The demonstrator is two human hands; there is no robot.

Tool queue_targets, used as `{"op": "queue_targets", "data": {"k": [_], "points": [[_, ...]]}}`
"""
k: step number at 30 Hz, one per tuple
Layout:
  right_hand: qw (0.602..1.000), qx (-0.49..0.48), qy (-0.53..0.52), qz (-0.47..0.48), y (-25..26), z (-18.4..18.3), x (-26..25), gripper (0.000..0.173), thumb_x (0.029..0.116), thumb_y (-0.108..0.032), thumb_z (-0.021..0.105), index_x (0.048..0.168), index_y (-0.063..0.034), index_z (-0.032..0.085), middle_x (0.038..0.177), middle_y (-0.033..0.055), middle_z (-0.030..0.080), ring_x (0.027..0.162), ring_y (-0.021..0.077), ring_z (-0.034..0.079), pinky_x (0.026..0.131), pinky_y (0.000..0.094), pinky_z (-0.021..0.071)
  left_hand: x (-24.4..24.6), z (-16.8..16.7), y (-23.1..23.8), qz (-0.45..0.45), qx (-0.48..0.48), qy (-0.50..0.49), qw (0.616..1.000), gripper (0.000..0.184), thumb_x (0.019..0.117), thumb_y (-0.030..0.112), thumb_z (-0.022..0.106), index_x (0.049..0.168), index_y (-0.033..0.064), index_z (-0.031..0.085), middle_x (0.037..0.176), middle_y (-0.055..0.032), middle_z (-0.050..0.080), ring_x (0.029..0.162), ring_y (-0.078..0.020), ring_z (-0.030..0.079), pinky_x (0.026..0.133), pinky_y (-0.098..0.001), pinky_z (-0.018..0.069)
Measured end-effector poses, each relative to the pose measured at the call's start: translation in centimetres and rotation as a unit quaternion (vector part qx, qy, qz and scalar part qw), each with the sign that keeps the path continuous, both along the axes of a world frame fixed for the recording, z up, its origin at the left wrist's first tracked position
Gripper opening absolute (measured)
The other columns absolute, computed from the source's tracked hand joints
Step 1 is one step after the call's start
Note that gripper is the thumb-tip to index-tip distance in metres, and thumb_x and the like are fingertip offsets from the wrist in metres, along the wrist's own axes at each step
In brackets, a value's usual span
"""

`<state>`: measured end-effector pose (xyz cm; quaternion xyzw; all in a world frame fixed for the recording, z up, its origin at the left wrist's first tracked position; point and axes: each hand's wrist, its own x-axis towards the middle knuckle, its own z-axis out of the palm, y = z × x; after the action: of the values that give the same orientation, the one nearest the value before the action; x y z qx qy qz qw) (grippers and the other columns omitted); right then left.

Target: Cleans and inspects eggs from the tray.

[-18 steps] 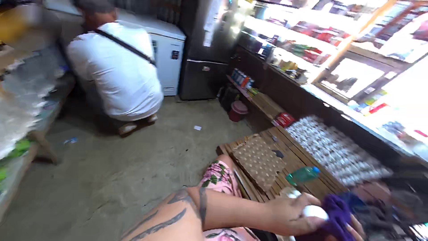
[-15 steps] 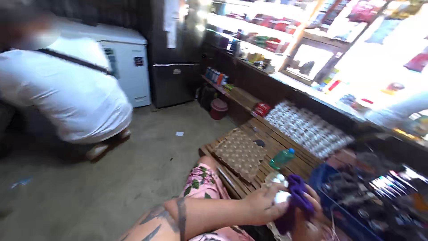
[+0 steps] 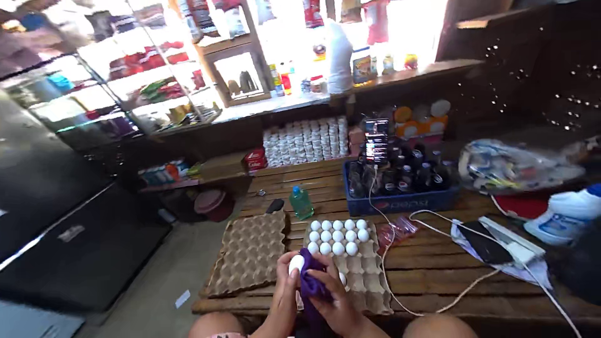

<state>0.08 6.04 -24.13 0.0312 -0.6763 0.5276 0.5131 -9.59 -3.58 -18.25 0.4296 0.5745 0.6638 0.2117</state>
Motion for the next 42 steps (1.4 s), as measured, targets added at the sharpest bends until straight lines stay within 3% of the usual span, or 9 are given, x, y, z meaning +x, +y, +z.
{"op": "queue_targets", "data": {"k": [5,9,14,19,25,33,37,40,42], "points": [[0.993,-0.069,0.008,-0.093,2.3,-0.4,1.0,0.039,0.1045,-0.045,0.051,0.134,-0.0209,0.060,0.143,0.0027,0.054,0.136,0.0109,0.048,0.113,0.0325,0.0429,0.6,-3.0,3.1,-0.067,-0.022,0.179,0.981,0.063,0.1077,0.052,0.034,0.136,-0.0038,0.039,0.125,-0.0070,0.061,0.114,0.0000,0.059,0.101,-0.0275,0.0518],[0.965,-0.252,0.008,-0.067,3.2,0.9,2.4,0.042,0.1050,-0.021,0.049,0.138,0.0046,0.047,0.132,0.0056,0.060,0.121,0.0011,0.057,0.106,0.0232,0.0478,0.7,-3.8,4.7,-0.098,-0.029,0.269,0.958,0.051,0.1087,0.044,0.040,0.139,0.0032,0.042,0.127,-0.0098,0.062,0.114,-0.0054,0.062,0.101,-0.0308,0.0529],[0.983,-0.131,0.056,-0.118,3.5,-0.2,1.2,0.031,0.1036,-0.035,0.057,0.131,-0.0218,0.055,0.144,-0.0027,0.054,0.135,0.0078,0.049,0.112,0.0296,0.0444,-0.1,-2.0,7.7,-0.078,0.029,0.191,0.978,0.050,0.1063,0.050,0.042,0.136,0.0090,0.042,0.117,0.0035,0.065,0.106,0.0006,0.064,0.094,-0.0243,0.0549],[0.981,-0.118,0.069,-0.138,3.5,-0.5,0.6,0.028,0.1037,-0.040,0.055,0.129,-0.0286,0.057,0.147,-0.0051,0.050,0.138,0.0091,0.046,0.113,0.0296,0.0428,0.0,-1.8,8.2,-0.070,0.044,0.210,0.974,0.043,0.1081,0.046,0.040,0.130,0.0090,0.048,0.116,0.0014,0.065,0.106,-0.0007,0.064,0.094,-0.0236,0.0547],[0.924,-0.382,-0.029,-0.018,3.7,1.7,2.2,0.034,0.1017,-0.017,0.054,0.131,-0.0005,0.055,0.118,0.0013,0.068,0.106,0.0029,0.065,0.096,0.0239,0.0549,0.1,-4.7,5.4,-0.106,-0.022,0.211,0.972,0.044,0.1073,0.045,0.045,0.132,0.0086,0.050,0.110,-0.0022,0.067,0.089,-0.0012,0.065,0.079,-0.0240,0.0574],[0.992,-0.051,0.019,-0.113,2.0,-1.0,0.2,0.037,0.1017,-0.040,0.059,0.137,-0.0292,0.058,0.153,0.0028,0.044,0.143,0.0165,0.041,0.117,0.0379,0.0401,0.1,-3.2,5.4,-0.061,0.028,0.024,0.997,0.048,0.1060,0.049,0.043,0.125,0.0056,0.042,0.108,0.0014,0.065,0.100,-0.0039,0.065,0.089,-0.0269,0.0564],[0.966,-0.256,0.004,-0.044,2.1,0.0,1.3,0.036,0.1045,-0.029,0.054,0.133,-0.0071,0.058,0.134,0.0002,0.062,0.124,0.0050,0.057,0.107,0.0277,0.0487,0.2,-4.2,4.7,-0.100,0.000,0.124,0.987,0.036,0.1077,0.038,0.047,0.127,0.0080,0.048,0.111,0.0013,0.066,0.098,-0.0026,0.065,0.087,-0.0258,0.0573],[0.874,-0.477,-0.090,0.018,2.9,2.5,2.2,0.050,0.1040,-0.025,0.046,0.146,0.0021,0.040,0.120,0.0064,0.066,0.106,0.0048,0.066,0.095,0.0253,0.0554,-0.1,-4.2,4.3,-0.126,-0.022,0.170,0.977,0.039,0.1062,0.037,0.051,0.131,0.0070,0.051,0.112,-0.0034,0.068,0.097,-0.0055,0.067,0.086,-0.0281,0.0583],[0.892,-0.441,-0.093,0.019,2.5,2.0,2.2,0.054,0.1059,-0.027,0.044,0.149,0.0052,0.035,0.128,0.0084,0.063,0.112,0.0031,0.063,0.100,0.0235,0.0524,-0.4,-3.9,4.5,-0.114,-0.021,0.184,0.976,0.043,0.1068,0.041,0.048,0.131,0.0050,0.049,0.115,-0.0046,0.066,0.100,-0.0047,0.066,0.088,-0.0273,0.0575]]}}
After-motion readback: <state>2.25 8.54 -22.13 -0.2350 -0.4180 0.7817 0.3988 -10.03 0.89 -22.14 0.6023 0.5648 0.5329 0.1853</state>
